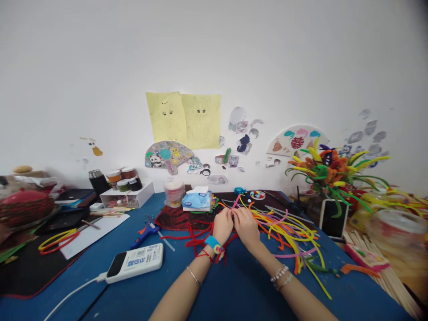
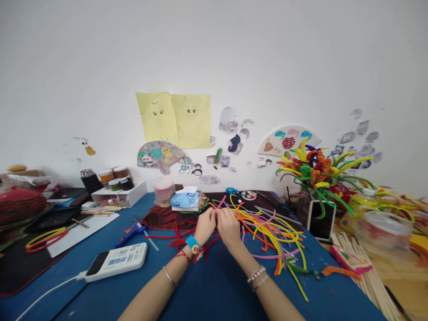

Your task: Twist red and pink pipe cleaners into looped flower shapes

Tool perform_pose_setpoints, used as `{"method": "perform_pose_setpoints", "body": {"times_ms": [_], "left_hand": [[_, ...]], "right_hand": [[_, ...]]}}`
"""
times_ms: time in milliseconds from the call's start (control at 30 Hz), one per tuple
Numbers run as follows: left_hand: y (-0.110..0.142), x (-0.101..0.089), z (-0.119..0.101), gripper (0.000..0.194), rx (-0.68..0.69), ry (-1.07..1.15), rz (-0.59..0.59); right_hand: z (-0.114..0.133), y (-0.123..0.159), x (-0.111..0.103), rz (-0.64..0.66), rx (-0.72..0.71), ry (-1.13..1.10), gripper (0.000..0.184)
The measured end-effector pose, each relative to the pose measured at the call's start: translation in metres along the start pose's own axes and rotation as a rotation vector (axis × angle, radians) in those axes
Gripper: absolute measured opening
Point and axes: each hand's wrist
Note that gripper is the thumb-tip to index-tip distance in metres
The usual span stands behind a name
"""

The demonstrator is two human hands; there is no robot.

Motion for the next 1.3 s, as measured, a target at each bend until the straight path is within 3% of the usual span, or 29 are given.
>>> {"method": "perform_pose_setpoints", "body": {"times_ms": [233,333,400,567,667,800,933,1000,1100,1300], "left_hand": [[0.004,-0.002,0.004,0.025,0.293,-0.283,0.162],[0.007,0.003,0.007,0.025,0.39,-0.359,0.172],[0.011,0.009,0.009,0.024,0.377,-0.356,0.155],[0.01,0.013,0.012,0.028,0.167,-0.138,0.016],[0.005,0.01,0.01,0.032,0.109,0.043,-0.089],[0.0,0.006,0.005,0.033,0.039,0.261,-0.196],[0.002,0.001,0.003,0.03,-0.005,0.183,-0.19],[0.003,-0.003,0.003,0.029,0.004,0.116,-0.184],[0.002,-0.008,0.002,0.029,0.034,0.088,-0.2],[-0.009,-0.026,-0.008,0.029,0.131,0.246,-0.146]], "right_hand": [[-0.023,-0.031,-0.013,0.281,0.147,-0.024,0.017],[-0.027,-0.035,-0.014,0.32,0.157,-0.016,0.017],[-0.024,-0.032,-0.012,0.327,0.16,-0.01,0.017],[-0.003,-0.019,-0.005,0.233,0.179,-0.087,0.021],[0.006,-0.015,-0.002,0.13,0.242,-0.263,0.021],[0.008,-0.015,0.003,0.068,0.429,-0.605,0.017],[0.008,-0.013,0.01,0.178,0.728,-1.099,0.017],[0.009,-0.012,0.012,0.231,0.818,-1.241,0.019],[0.009,-0.014,0.011,0.297,0.86,-1.338,0.02],[-0.004,-0.026,-0.002,0.567,0.914,-1.695,0.016]]}}
Point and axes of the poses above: each hand's wrist, its own y-axis away from the middle knuckle, its own x-axis out of the palm, z = x × y, and after that the axes turned 10 degrees about x, right-handed
